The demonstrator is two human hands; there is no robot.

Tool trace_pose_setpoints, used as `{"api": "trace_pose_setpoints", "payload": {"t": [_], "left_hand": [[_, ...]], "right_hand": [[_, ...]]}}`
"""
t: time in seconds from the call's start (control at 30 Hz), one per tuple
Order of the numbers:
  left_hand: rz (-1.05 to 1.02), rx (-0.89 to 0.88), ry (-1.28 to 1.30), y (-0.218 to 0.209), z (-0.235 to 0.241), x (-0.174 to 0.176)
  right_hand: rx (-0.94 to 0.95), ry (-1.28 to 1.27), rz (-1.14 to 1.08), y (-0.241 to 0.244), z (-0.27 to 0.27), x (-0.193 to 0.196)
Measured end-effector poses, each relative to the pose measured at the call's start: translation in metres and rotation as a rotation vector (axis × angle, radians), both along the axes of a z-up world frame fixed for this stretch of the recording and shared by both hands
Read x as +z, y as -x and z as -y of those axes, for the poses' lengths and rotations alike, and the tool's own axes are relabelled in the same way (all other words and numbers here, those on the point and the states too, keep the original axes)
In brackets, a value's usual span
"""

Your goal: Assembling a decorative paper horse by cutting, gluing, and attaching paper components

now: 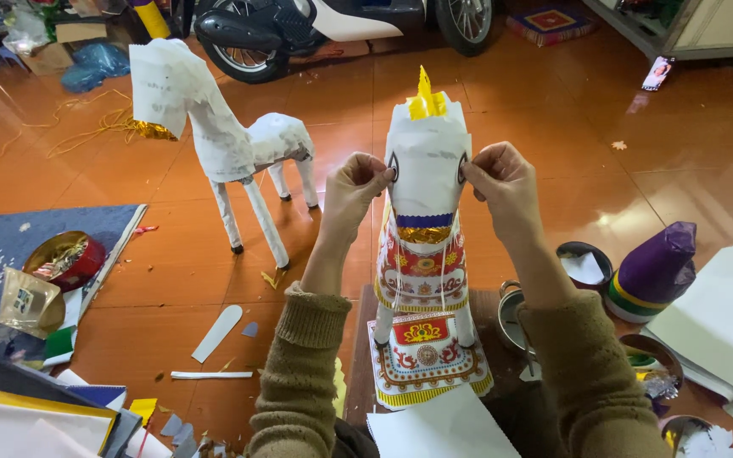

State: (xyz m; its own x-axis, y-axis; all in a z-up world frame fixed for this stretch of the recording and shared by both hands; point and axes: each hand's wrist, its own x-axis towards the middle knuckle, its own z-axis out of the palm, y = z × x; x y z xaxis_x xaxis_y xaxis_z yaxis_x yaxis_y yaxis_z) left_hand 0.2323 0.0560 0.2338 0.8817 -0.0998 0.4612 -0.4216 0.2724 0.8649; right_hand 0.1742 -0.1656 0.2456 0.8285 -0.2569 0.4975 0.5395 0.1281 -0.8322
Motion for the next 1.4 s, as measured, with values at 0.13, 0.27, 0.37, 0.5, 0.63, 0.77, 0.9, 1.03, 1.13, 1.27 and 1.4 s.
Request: {"api": "trace_pose_setpoints", "payload": {"t": [0.13, 0.27, 0.37, 0.5, 0.63, 0.77, 0.9, 1.03, 1.13, 1.27, 1.4], "left_hand": [[0.013, 0.067, -0.060, 0.013, 0.002, 0.004], [0.100, 0.248, -0.222, 0.044, -0.001, 0.017], [0.268, 0.394, -0.339, 0.070, 0.004, 0.023], [0.542, 0.518, -0.402, 0.091, 0.015, 0.025], [0.603, 0.467, -0.460, 0.084, 0.020, 0.011], [0.596, 0.485, -0.492, 0.080, 0.023, 0.004], [0.597, 0.512, -0.481, 0.079, 0.023, 0.006], [0.597, 0.519, -0.439, 0.083, 0.019, 0.009], [0.605, 0.534, -0.464, 0.081, 0.019, 0.001], [0.589, 0.479, -0.504, 0.080, 0.023, 0.000], [0.569, 0.453, -0.632, 0.076, 0.024, -0.008]], "right_hand": [[-0.045, 0.029, 0.006, 0.001, -0.004, -0.002], [-0.178, 0.103, 0.065, 0.012, -0.009, -0.002], [-0.310, 0.180, 0.174, 0.012, -0.015, -0.008], [-0.363, 0.204, 0.336, 0.015, -0.032, -0.006], [-0.352, 0.175, 0.356, 0.008, -0.037, -0.011], [-0.378, 0.136, 0.318, 0.009, -0.043, -0.008], [-0.378, 0.124, 0.318, 0.011, -0.041, -0.009], [-0.449, 0.233, 0.345, 0.028, -0.036, -0.013], [-0.493, 0.358, 0.303, 0.040, -0.042, -0.015], [-0.566, 0.562, 0.362, 0.035, -0.046, -0.027], [-0.567, 0.588, 0.352, 0.040, -0.046, -0.026]]}}
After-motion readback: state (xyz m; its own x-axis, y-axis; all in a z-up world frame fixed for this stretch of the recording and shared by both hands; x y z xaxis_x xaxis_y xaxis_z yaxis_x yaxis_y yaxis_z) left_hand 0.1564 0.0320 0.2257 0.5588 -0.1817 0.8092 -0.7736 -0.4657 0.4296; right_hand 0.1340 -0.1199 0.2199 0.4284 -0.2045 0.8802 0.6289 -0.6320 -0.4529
